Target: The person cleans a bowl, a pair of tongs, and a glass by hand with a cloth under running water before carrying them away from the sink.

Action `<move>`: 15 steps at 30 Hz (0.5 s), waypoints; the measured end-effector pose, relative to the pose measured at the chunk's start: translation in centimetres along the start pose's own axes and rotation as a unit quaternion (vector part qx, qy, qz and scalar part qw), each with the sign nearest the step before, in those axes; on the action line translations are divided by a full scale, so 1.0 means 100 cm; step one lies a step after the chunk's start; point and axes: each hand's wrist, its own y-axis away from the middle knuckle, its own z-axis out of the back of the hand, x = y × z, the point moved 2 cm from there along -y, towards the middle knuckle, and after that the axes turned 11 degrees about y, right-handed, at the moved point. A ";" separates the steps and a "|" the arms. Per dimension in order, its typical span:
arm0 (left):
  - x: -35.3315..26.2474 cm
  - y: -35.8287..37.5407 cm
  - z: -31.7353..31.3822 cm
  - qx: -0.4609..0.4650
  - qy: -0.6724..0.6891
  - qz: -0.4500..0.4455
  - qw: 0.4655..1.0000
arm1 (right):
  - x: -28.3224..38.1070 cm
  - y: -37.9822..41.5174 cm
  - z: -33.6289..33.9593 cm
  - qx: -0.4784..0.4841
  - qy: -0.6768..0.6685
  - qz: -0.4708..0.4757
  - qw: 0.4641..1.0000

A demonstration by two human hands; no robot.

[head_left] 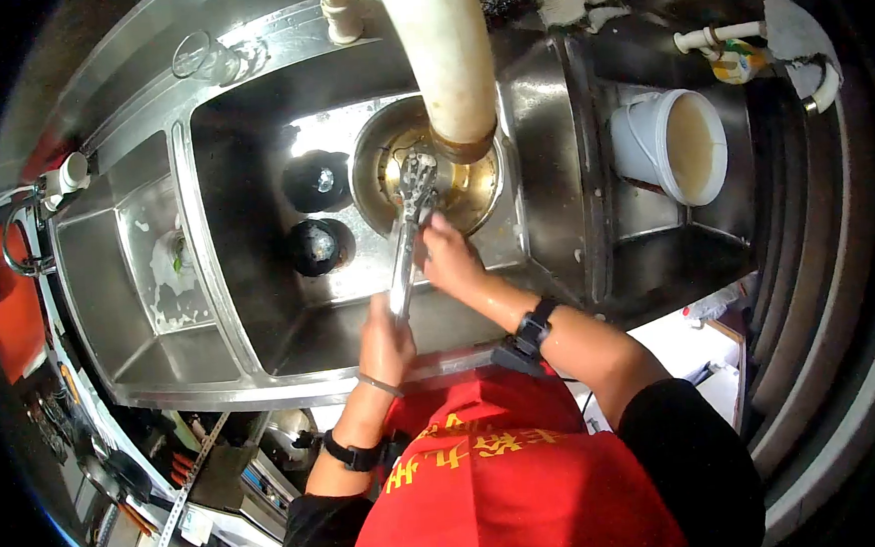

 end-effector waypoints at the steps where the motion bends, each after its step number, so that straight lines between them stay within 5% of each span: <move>1: 0.003 0.006 0.001 0.000 0.009 -0.007 1.000 | -0.017 -0.010 -0.002 0.027 -0.051 -0.124 0.991; 2: 0.002 0.010 0.001 0.002 0.009 -0.009 1.000 | -0.034 -0.019 -0.004 0.052 -0.103 -0.244 0.963; 4: 0.001 0.020 0.003 0.015 0.018 0.009 1.000 | -0.024 -0.045 0.017 0.020 0.094 -0.184 0.978; 6: 0.002 0.020 0.006 0.015 0.001 0.010 1.000 | -0.036 -0.027 -0.008 -0.031 -0.148 -0.350 0.924; 7: 0.003 0.018 0.008 0.012 -0.012 0.007 1.000 | -0.017 -0.021 -0.004 0.022 0.193 -0.131 0.972; 9: 0.007 0.012 0.008 0.004 -0.027 0.008 1.000 | 0.008 0.005 -0.005 -0.017 0.068 -0.095 0.993; 10: 0.006 0.012 0.008 0.003 -0.025 0.007 1.000 | 0.021 0.016 -0.015 -0.050 -0.297 -0.213 0.929; 12: -0.002 0.014 0.009 -0.020 -0.031 -0.004 0.999 | 0.026 0.026 -0.009 0.096 -0.027 -0.097 0.990; 14: -0.014 0.019 0.010 -0.021 -0.028 0.020 0.999 | 0.013 0.010 -0.006 0.021 -0.011 -0.041 0.999; 15: -0.016 0.021 0.011 -0.019 -0.014 0.028 0.999 | -0.011 -0.009 -0.006 -0.013 -0.271 -0.225 0.936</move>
